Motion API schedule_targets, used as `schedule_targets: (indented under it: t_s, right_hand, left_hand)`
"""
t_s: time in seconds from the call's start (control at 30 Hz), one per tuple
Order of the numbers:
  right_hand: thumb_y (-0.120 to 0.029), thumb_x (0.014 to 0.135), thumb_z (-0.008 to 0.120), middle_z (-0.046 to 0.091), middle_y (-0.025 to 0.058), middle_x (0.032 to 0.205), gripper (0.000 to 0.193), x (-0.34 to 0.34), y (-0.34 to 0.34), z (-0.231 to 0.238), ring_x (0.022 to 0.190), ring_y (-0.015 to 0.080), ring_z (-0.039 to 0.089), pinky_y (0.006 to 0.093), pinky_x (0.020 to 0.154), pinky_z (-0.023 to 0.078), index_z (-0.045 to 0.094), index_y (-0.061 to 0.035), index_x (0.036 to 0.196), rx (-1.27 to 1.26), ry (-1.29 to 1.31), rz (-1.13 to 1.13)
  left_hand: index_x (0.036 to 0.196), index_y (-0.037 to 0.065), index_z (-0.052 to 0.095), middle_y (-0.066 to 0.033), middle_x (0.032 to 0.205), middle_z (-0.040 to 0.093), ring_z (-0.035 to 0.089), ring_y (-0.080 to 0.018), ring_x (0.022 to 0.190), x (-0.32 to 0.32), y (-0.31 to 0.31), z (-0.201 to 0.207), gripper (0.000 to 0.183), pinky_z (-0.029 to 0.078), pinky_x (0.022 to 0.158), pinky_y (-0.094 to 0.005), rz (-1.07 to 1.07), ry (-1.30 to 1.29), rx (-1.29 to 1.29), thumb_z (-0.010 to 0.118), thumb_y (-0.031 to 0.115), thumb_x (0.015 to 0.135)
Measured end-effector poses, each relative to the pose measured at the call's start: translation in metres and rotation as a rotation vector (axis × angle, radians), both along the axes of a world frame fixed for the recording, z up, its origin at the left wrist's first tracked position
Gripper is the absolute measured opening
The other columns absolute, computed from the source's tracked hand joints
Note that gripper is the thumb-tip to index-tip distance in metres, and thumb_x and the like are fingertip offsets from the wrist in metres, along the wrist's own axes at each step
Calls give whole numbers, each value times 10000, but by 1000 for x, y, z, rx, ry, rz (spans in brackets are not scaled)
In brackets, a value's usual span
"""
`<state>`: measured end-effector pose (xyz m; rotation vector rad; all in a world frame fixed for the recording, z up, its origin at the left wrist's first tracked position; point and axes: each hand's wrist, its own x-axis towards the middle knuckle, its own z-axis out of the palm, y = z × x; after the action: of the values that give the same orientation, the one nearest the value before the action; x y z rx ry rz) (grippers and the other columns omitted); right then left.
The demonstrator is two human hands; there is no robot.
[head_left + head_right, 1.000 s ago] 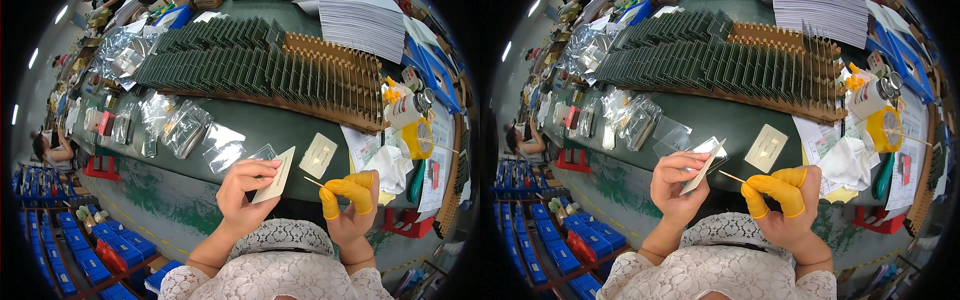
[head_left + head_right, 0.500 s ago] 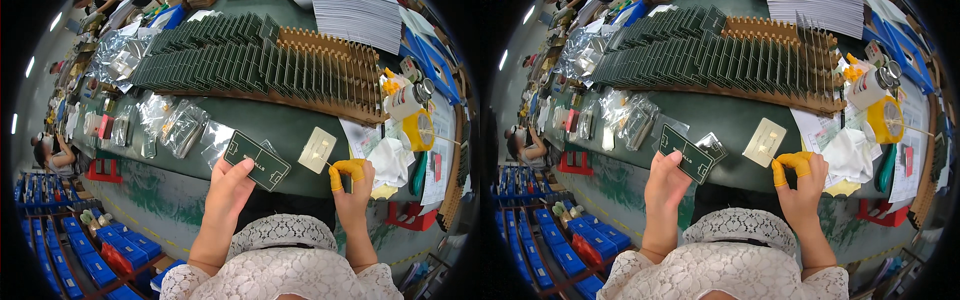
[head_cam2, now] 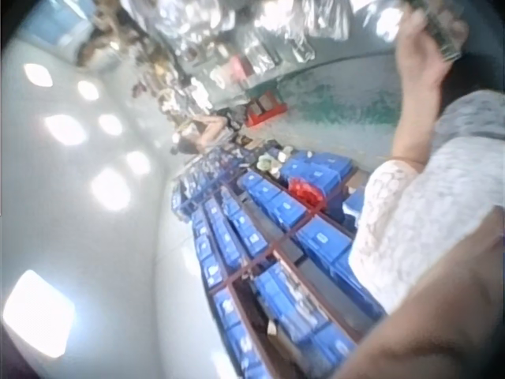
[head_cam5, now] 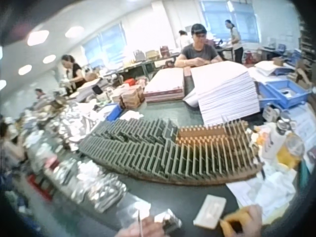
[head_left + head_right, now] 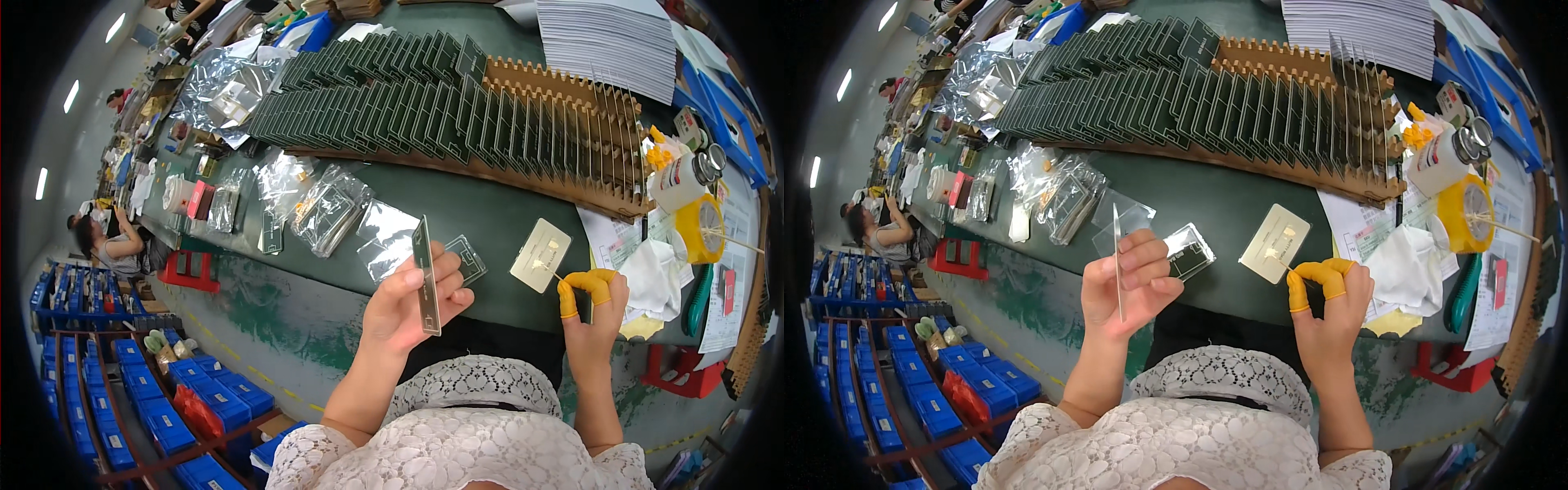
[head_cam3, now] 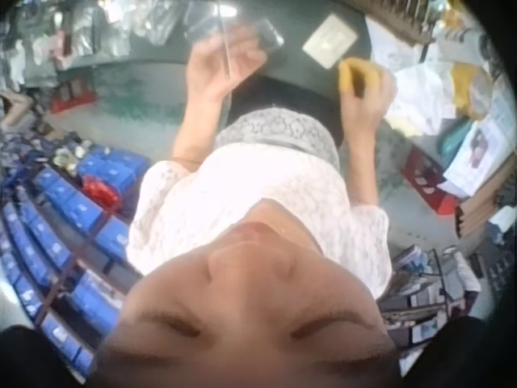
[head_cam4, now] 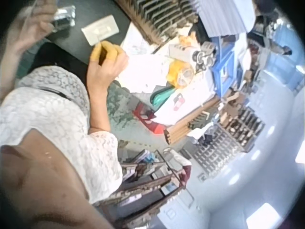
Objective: The person uses a wooden stick to scrape residue from the surface of small green circuit boards. They then wipe the boards with a white cloth to remove debris. The person handles the boards one at a time, flipping them over to clean different sides.
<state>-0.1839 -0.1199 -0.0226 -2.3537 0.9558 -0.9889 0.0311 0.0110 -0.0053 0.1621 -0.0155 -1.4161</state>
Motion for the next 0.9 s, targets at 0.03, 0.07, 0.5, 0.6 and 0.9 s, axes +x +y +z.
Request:
schedule_targets:
  t_s: [0.03, 0.07, 0.5, 0.6, 0.9]
  right_hand:
    - [-56, 753, 772, 556, 102, 927, 213, 2, -2, -1, 864, 305, 504, 403, 774, 374, 645, -63, 923, -3, -10, 8]
    - [-57, 752, 772, 558, 106, 928, 214, -1, -4, -3, 860, 309, 505, 406, 772, 375, 644, -63, 924, -10, -4, 2]
    - [-83, 717, 797, 553, 78, 915, 252, -3, -6, -15, 831, 281, 504, 392, 727, 353, 664, -67, 930, -88, 76, -14]
    - [-102, 720, 796, 549, 80, 925, 254, -3, -5, -18, 841, 284, 505, 397, 726, 353, 666, -71, 937, -94, 93, -25]
    - [-120, 744, 776, 560, 99, 965, 269, -28, -14, 6, 888, 308, 524, 415, 766, 383, 667, -80, 987, -95, 66, -112]
  left_hand:
    - [1039, 108, 537, 27, 842, 450, 446, -99, 750, 0, 0, 0, 252, 399, 810, -317, 10, 3, 7, 686, 122, 836]
    - [1066, 97, 540, 21, 853, 466, 460, -105, 761, -1, 0, 0, 276, 415, 816, -324, 58, -25, 35, 687, 119, 834]
    - [1138, 73, 567, -41, 1023, 624, 603, -138, 927, -3, 3, 26, 316, 527, 855, -380, 351, -714, 516, 693, 129, 854]
    - [1147, 71, 566, -44, 1030, 622, 605, -149, 930, -4, 2, 26, 316, 524, 862, -385, 354, -726, 529, 686, 136, 862]
    - [1170, 72, 568, -68, 1083, 640, 618, -189, 958, 6, 14, 14, 317, 487, 904, -397, 357, -688, 482, 681, 76, 873]
